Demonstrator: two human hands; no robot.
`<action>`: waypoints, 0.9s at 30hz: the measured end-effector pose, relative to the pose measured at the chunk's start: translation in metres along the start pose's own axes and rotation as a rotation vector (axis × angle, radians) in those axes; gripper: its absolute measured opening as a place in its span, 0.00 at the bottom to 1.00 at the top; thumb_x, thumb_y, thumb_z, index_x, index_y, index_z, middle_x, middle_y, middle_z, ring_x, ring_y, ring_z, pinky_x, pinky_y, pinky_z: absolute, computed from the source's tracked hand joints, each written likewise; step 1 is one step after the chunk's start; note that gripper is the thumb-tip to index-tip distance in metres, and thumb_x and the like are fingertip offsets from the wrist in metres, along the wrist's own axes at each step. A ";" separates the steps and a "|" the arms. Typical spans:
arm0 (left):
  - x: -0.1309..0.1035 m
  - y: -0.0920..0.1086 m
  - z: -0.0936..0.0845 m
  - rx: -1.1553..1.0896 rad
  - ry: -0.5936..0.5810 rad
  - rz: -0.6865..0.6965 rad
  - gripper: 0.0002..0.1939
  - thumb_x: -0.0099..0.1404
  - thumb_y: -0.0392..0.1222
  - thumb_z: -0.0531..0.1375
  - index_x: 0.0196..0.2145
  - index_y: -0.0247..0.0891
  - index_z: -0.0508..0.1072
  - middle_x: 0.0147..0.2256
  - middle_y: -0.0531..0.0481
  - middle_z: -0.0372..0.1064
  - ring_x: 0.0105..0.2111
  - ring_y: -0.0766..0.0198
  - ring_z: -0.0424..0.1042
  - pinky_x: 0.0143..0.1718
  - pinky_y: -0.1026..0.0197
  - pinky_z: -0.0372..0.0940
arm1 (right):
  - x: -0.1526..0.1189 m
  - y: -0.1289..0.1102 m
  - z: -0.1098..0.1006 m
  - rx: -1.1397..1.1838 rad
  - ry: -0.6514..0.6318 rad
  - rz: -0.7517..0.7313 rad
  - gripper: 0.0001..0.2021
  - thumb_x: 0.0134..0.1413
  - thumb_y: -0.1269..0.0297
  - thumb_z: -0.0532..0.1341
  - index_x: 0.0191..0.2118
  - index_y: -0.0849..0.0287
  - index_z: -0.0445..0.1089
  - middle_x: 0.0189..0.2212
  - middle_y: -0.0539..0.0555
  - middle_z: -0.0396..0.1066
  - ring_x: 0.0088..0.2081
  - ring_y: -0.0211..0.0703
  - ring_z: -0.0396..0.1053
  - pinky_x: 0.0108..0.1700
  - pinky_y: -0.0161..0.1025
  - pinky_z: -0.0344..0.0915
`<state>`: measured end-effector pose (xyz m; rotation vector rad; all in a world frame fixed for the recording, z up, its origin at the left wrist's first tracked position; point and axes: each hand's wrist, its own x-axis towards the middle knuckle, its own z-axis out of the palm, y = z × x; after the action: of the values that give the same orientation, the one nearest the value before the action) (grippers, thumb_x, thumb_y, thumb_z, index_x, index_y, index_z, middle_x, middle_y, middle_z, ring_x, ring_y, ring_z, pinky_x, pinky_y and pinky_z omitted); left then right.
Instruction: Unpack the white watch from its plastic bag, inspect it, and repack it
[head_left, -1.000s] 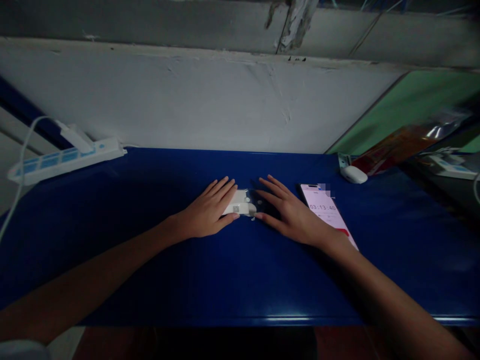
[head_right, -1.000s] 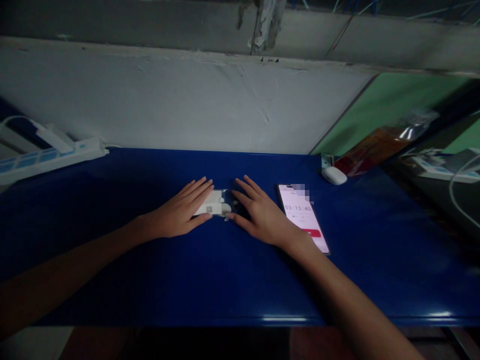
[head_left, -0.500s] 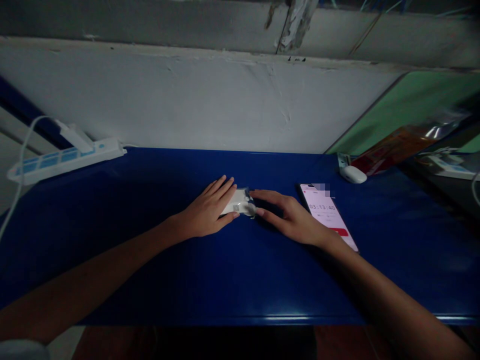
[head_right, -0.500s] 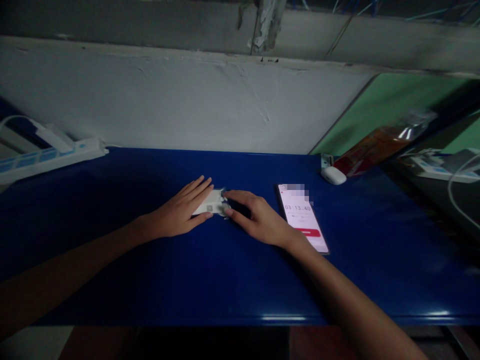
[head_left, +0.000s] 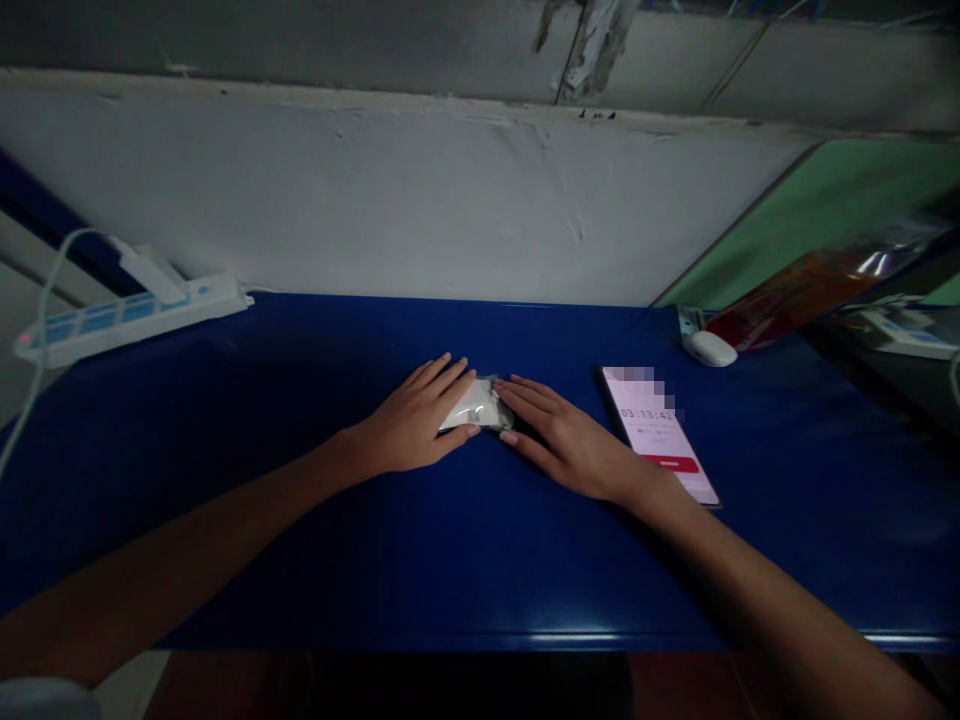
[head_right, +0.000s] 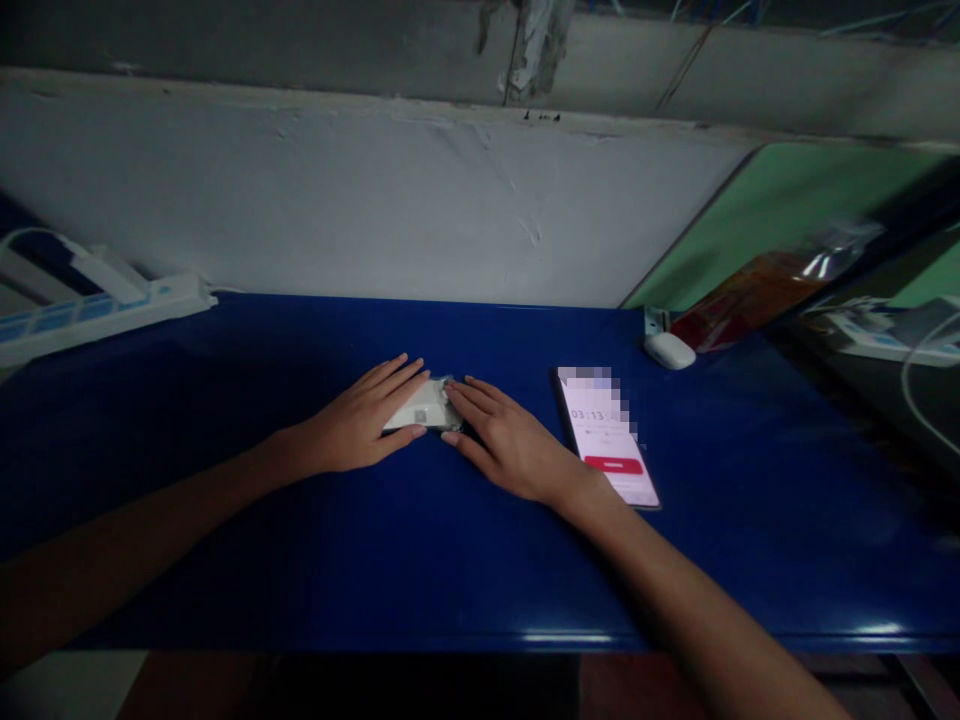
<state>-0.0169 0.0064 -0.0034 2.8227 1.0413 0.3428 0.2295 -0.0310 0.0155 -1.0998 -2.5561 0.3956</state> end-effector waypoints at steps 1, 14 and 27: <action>0.000 0.000 0.000 0.001 -0.001 -0.001 0.33 0.72 0.54 0.53 0.66 0.27 0.55 0.67 0.32 0.51 0.68 0.44 0.47 0.66 0.43 0.48 | 0.000 0.000 0.000 -0.012 0.001 0.007 0.29 0.69 0.55 0.51 0.66 0.73 0.57 0.63 0.72 0.60 0.65 0.61 0.57 0.64 0.62 0.58; -0.001 -0.001 0.001 -0.016 0.005 0.009 0.33 0.73 0.55 0.51 0.66 0.30 0.54 0.67 0.33 0.50 0.68 0.45 0.46 0.66 0.42 0.48 | -0.004 -0.002 0.007 0.001 -0.088 0.041 0.37 0.67 0.47 0.52 0.70 0.70 0.46 0.69 0.68 0.44 0.71 0.61 0.35 0.67 0.63 0.48; 0.001 0.002 -0.002 0.022 -0.040 -0.013 0.33 0.73 0.54 0.52 0.66 0.26 0.56 0.67 0.32 0.50 0.68 0.42 0.45 0.66 0.44 0.45 | -0.005 -0.008 0.015 -0.043 -0.117 0.078 0.44 0.65 0.42 0.51 0.72 0.70 0.34 0.70 0.70 0.35 0.70 0.61 0.27 0.67 0.63 0.44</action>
<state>-0.0147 0.0056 -0.0010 2.8287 1.0618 0.2742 0.2212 -0.0423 0.0036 -1.2282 -2.6404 0.4389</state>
